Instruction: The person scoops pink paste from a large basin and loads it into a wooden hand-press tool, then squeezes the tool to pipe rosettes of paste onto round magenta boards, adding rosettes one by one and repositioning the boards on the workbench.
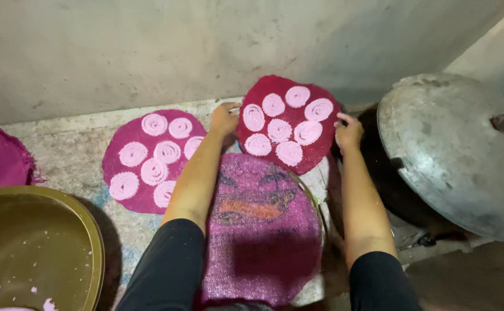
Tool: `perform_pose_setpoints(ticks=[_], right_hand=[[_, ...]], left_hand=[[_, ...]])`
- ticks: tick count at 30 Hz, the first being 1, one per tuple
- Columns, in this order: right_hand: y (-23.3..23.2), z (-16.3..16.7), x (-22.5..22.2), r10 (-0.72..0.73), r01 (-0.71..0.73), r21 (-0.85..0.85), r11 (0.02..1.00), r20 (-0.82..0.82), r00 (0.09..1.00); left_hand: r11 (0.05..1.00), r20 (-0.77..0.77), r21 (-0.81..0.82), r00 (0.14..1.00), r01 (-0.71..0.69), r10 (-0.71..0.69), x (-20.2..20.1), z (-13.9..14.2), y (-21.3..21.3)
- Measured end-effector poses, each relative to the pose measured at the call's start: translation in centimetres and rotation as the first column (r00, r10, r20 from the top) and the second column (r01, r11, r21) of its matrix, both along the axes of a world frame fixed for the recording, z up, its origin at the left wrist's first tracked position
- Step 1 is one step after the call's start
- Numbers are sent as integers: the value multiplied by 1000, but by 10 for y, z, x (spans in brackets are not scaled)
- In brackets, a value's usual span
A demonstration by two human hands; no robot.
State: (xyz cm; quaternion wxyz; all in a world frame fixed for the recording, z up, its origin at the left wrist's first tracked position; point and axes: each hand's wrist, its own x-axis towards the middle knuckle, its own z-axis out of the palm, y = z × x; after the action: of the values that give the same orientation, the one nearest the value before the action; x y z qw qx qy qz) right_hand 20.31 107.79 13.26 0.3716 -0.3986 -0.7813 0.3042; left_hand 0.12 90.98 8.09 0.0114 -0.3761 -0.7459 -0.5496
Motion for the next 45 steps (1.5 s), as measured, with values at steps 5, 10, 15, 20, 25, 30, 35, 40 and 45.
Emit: perform_pose_setpoints(ticks=[5,10,15,20,25,30,35,40,45], right_hand=[[-8,-72,41,240,-240,-305,922,-39,970],[-81,-134,155,383,-394,145,908,97,919],[-187,-190,229,145,-158,-182,971,-82,986],[-206,-246,239,-52,-507,-778,371,-562,825],[-201,-264,249,-75,-557,-804,206,-581,811],[-204,-256,280,30,-592,-777,216,-601,799],[-180,-245,289,187,-512,-799,315,-476,859],[-161,-204,306,402,-247,-541,804,190,896],[-147,-164,326,56,-249,308,918,522,851]], left_hand=[[992,-134,-119,991,-26,10,13,-54,-56],[944,-37,-266,980,-196,193,71,-111,-199],[912,663,-42,671,-408,331,176,-178,-279],[960,918,73,395,-269,41,220,-213,-286],[960,842,104,537,-261,55,241,-206,-296],[923,866,127,494,-364,76,278,-202,-310],[910,869,119,485,-396,97,284,-197,-304],[827,551,52,707,-559,443,286,-185,-299],[722,-11,-335,769,-606,640,277,-152,-315]])
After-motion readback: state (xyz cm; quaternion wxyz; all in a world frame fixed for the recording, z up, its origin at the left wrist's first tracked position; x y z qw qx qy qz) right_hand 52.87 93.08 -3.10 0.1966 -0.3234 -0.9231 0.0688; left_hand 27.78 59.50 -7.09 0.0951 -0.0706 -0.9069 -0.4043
